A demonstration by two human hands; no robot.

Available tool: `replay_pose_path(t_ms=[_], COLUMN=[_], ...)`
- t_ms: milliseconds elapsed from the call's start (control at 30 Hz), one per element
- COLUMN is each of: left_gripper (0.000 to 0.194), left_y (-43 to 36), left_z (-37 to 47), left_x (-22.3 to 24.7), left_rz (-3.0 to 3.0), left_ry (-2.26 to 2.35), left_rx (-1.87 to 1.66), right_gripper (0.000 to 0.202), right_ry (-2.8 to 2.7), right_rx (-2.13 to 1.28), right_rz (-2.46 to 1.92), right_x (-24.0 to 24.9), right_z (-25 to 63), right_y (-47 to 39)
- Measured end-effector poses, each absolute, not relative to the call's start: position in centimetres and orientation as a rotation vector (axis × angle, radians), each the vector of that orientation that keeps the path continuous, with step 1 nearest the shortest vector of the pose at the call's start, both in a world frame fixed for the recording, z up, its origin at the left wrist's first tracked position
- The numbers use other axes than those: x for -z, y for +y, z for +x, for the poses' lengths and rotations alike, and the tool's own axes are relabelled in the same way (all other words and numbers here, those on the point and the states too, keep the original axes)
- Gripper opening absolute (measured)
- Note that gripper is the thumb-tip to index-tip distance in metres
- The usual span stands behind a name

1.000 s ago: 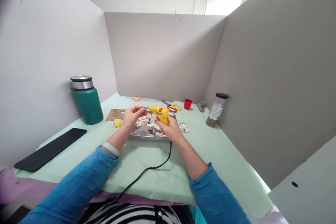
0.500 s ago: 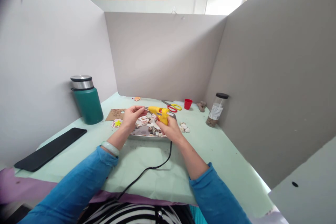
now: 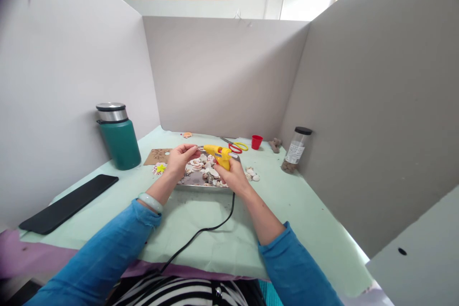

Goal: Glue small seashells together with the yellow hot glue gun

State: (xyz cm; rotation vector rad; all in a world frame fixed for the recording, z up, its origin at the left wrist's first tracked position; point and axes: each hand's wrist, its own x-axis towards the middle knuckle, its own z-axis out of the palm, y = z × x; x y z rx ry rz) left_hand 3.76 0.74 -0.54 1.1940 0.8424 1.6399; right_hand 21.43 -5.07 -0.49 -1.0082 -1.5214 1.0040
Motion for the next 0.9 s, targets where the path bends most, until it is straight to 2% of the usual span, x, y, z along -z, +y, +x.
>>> replay_pose_path(t_ms=[900], left_gripper=[0.026], left_y=[0.83], left_z=[3.77], left_x=[0.62], left_rz=[1.216], left_ry=[0.848], left_rx=[-1.634], right_gripper=[0.025], right_ry=[-1.531], right_rx=[-1.008], right_rz=[-1.003], right_x=[0.41], right_z=[21.18], right_y=[-5.27])
